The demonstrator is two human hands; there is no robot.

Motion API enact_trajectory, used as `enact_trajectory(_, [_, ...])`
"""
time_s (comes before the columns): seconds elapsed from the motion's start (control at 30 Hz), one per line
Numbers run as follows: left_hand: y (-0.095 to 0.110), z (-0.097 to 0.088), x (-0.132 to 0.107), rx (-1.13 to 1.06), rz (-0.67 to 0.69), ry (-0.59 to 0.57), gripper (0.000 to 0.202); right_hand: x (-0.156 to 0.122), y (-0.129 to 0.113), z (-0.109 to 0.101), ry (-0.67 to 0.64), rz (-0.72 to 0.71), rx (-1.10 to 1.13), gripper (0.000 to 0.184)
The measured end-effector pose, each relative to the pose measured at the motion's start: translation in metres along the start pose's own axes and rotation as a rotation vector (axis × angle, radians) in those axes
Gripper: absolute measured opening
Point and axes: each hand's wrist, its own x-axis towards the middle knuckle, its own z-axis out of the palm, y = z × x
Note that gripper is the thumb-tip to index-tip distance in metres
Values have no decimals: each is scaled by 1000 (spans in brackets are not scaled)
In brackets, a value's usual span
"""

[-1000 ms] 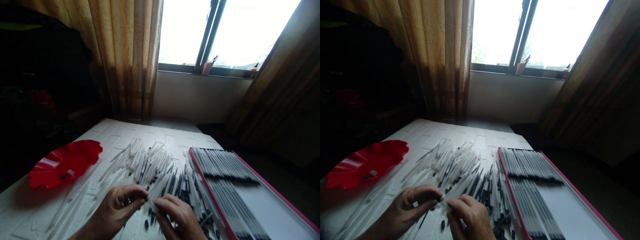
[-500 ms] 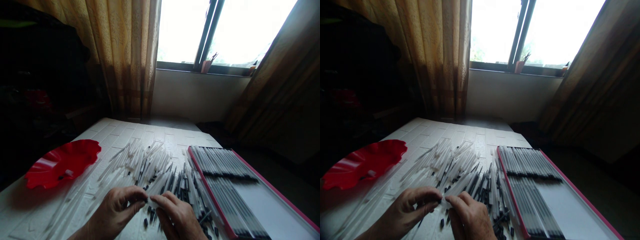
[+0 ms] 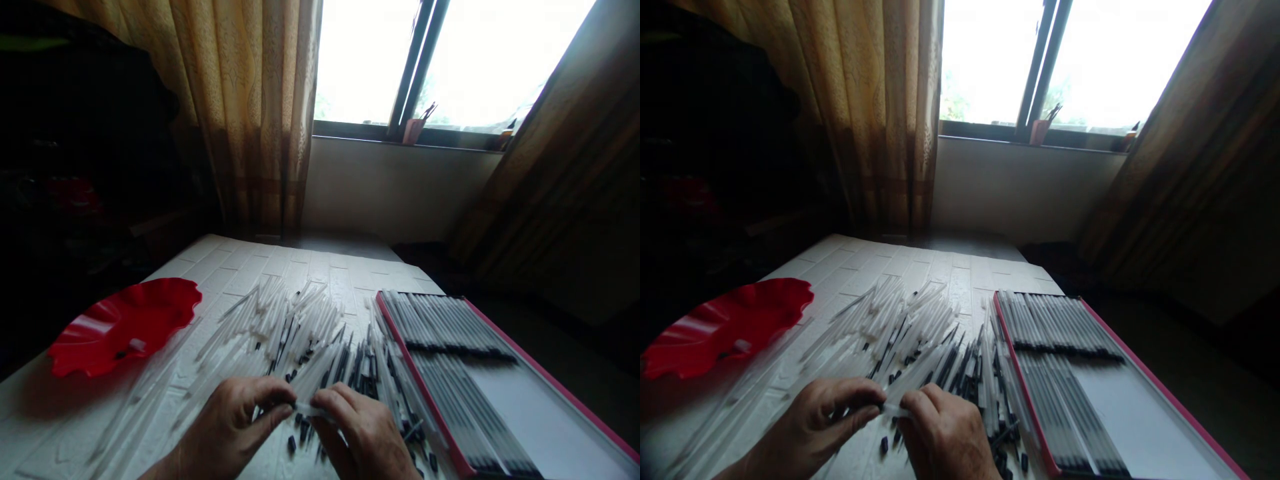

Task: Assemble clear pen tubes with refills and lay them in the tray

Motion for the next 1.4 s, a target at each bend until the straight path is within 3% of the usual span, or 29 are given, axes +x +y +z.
enact_trajectory(0.17, [0, 1, 0, -3, -29, -17, 10, 0, -1, 0, -9, 23, -7, 28])
enact_trajectory(0.4, [-4, 1, -1, -25, -60, -39, 10, -4, -1, 4, 24, 66, 53, 14])
enact_trajectory(0.73, [-6, 2, -2, -7, -63, -41, 10, -2, 2, 2, -61, 44, 26, 26])
enact_trajectory(0.97, [-10, 3, -3, -13, -56, -59, 11, -9, 4, 8, -18, 71, 33, 13])
enact_trajectory(1.2, [-10, 4, -3, -21, -36, -12, 11, -4, 4, 6, -29, 39, -5, 34])
enact_trajectory(1.4, [-12, 4, -4, 10, -49, -37, 11, -8, 6, 8, 24, 65, 17, 23])
